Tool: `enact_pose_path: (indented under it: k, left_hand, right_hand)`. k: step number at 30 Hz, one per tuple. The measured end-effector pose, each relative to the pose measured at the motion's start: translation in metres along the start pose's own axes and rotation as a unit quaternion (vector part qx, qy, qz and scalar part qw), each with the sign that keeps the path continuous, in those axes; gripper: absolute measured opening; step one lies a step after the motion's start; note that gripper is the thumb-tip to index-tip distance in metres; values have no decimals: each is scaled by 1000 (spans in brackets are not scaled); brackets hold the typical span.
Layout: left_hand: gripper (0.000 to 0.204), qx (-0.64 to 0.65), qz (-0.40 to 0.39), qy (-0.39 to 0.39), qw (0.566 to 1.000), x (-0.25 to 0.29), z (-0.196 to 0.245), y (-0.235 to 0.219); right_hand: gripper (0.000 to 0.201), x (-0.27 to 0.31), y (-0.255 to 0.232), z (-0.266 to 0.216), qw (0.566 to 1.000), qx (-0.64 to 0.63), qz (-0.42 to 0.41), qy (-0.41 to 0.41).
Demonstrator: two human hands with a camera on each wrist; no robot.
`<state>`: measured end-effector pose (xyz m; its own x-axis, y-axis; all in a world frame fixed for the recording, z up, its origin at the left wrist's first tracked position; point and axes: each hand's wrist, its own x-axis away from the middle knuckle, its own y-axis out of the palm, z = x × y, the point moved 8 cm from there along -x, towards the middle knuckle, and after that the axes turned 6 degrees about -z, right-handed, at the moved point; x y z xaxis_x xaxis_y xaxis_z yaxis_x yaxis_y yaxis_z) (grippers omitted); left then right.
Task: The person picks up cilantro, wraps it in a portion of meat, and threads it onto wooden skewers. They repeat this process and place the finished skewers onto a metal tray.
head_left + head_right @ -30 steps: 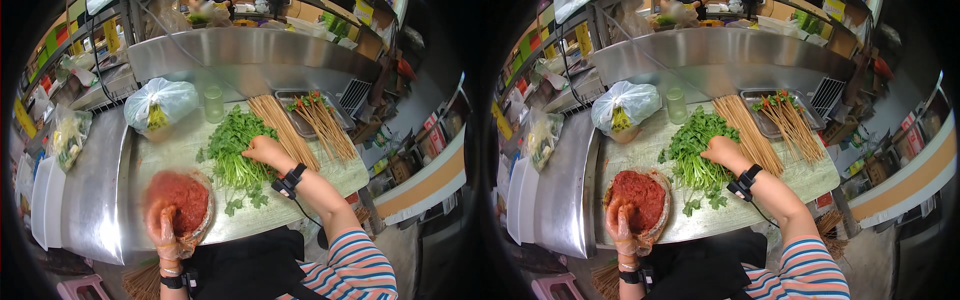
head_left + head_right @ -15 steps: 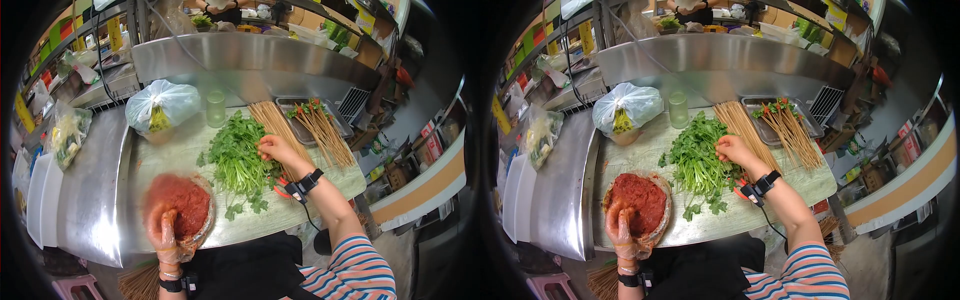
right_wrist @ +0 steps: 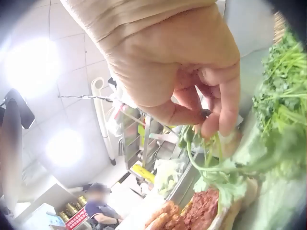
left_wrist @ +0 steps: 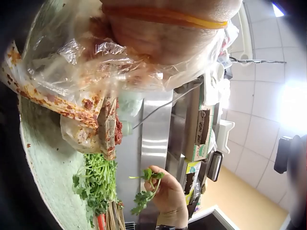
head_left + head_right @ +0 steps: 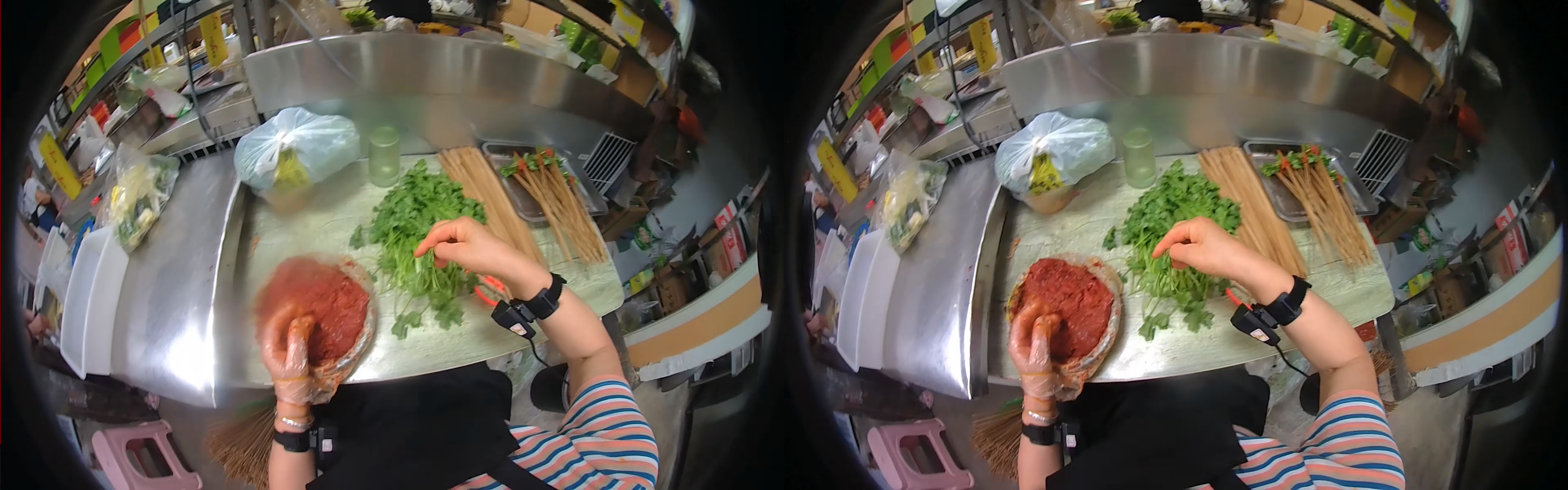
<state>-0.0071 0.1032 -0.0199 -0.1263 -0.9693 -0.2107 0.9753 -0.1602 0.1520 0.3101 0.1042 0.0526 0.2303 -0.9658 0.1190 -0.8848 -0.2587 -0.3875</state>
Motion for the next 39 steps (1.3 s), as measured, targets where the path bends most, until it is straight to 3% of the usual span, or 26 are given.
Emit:
enact_pose_path:
  k: [5, 8, 10, 12, 14, 15, 18, 19, 20, 21, 22, 23, 26, 27, 31, 34, 38, 39]
  left_hand:
    - [30, -23, -33, -6, 999, -3, 1, 3]
    - [21, -200, -96, 94, 971, -1, 41, 26]
    - [23, -214, -144, 34, 966, 4, 54, 48]
    - [21, -44, -167, -70, 983, 14, 41, 62]
    - [16, -101, -210, -59, 971, 18, 32, 73]
    - [11, -276, -269, -17, 923, 16, 49, 85]
    - [11, -319, -192, 103, 922, 18, 54, 84]
    - [7, -314, -195, 101, 924, 19, 56, 81]
    - [8, -181, -166, 5, 969, 18, 47, 73]
    - [10, -43, -132, -92, 986, 22, 36, 70]
    - [13, 96, -93, -187, 973, 29, 23, 67]
    - [20, 132, -117, -181, 968, 28, 17, 64]
    - [19, 218, -89, -169, 957, 28, 22, 65]
    - [18, 209, -96, -171, 958, 29, 19, 63]
    - [14, 161, -85, -177, 967, 29, 21, 50]
    - [13, 141, -69, -172, 973, 28, 24, 42]
    - [14, 177, -83, -155, 968, 32, 25, 49]
    - [15, 194, -86, -149, 966, 32, 23, 50]
  right_hand:
    - [14, -2, 52, -36, 991, 35, -95, -87]
    - [10, -3, 71, -49, 988, 27, -101, -112]
    - [8, -1, 82, -59, 986, 38, -105, -126]
    - [8, 1, 91, -69, 983, 52, -104, -139]
    - [8, -1, 100, -72, 980, 49, -104, -160]
    - [8, -1, 104, -72, 980, 48, -105, -162]
    - [8, 0, 109, -69, 985, -5, -82, -148]
    - [8, 1, 108, -67, 987, -33, -62, -147]
    - [8, 1, 107, -64, 987, -61, -42, -145]
    - [8, 3, 108, -62, 983, -75, -20, -164]
    - [9, 4, 109, -60, 979, -89, 2, -182]
    - [9, 6, 109, -59, 974, -104, 24, -200]
    - [9, 9, 116, -61, 971, -51, 16, -234]
    - [13, 11, 120, -63, 968, -25, 3, -251]
    - [28, 9, 118, -63, 981, -57, -41, -180]
    - [37, 21, 107, -80, 969, 68, -12, -238]
    - [30, 27, 127, -72, 939, 177, 45, -292]
    - [24, 26, 129, -68, 947, 176, 50, -266]
